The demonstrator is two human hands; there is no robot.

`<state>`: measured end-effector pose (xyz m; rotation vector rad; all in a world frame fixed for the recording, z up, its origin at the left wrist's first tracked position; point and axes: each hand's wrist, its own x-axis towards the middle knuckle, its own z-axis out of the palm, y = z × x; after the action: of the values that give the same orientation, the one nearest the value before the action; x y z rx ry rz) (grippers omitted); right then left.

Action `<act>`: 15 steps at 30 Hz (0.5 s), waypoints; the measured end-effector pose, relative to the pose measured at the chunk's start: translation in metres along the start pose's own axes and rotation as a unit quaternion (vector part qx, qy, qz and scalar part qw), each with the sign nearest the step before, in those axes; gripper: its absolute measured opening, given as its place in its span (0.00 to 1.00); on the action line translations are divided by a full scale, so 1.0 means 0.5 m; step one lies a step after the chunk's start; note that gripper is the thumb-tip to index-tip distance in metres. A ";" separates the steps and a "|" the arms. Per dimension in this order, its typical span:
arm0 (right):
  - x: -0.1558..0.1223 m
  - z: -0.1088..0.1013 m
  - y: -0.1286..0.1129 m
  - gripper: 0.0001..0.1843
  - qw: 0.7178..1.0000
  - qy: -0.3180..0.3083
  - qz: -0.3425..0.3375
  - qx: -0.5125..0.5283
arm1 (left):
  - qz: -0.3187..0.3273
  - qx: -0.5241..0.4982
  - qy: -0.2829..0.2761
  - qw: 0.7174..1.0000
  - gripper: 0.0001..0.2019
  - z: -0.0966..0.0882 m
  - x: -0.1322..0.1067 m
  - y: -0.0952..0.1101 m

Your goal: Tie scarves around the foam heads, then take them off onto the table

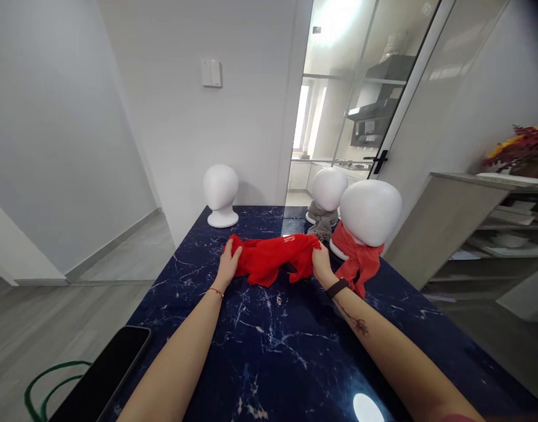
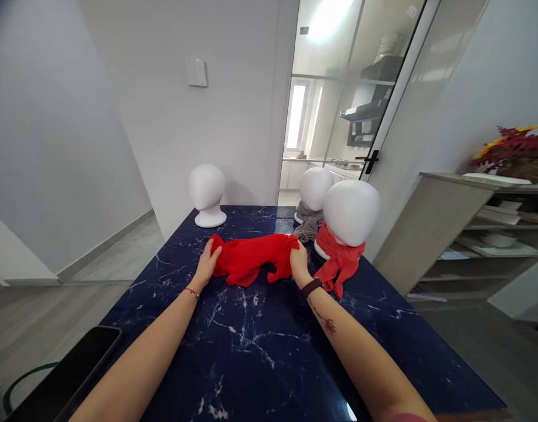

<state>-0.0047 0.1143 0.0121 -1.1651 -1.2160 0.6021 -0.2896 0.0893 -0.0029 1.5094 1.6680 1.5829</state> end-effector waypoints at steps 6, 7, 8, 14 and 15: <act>-0.039 0.038 -0.008 0.39 0.985 -0.144 -0.037 -0.091 | 0.091 0.058 -0.058 0.992 0.23 0.000 -0.024 0.019; -0.054 0.047 -0.008 0.44 0.973 -0.187 -0.055 -0.122 | 0.104 0.064 -0.086 0.989 0.23 0.002 -0.030 0.025; -0.071 0.059 -0.008 0.48 0.957 -0.230 -0.081 -0.159 | 0.122 0.071 -0.126 0.982 0.22 0.004 -0.036 0.032; -0.109 0.172 0.004 0.25 0.864 -0.278 -0.200 -0.368 | 0.194 0.143 -0.193 0.951 0.18 0.028 -0.063 0.063; -0.091 0.196 0.008 0.22 0.868 -0.258 -0.188 -0.379 | 0.184 0.155 -0.163 0.957 0.18 0.030 -0.062 0.061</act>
<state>-0.1087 0.1114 -0.0174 -1.3825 -2.2090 0.1091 -0.2534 0.0632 0.0080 2.2128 1.5580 1.1740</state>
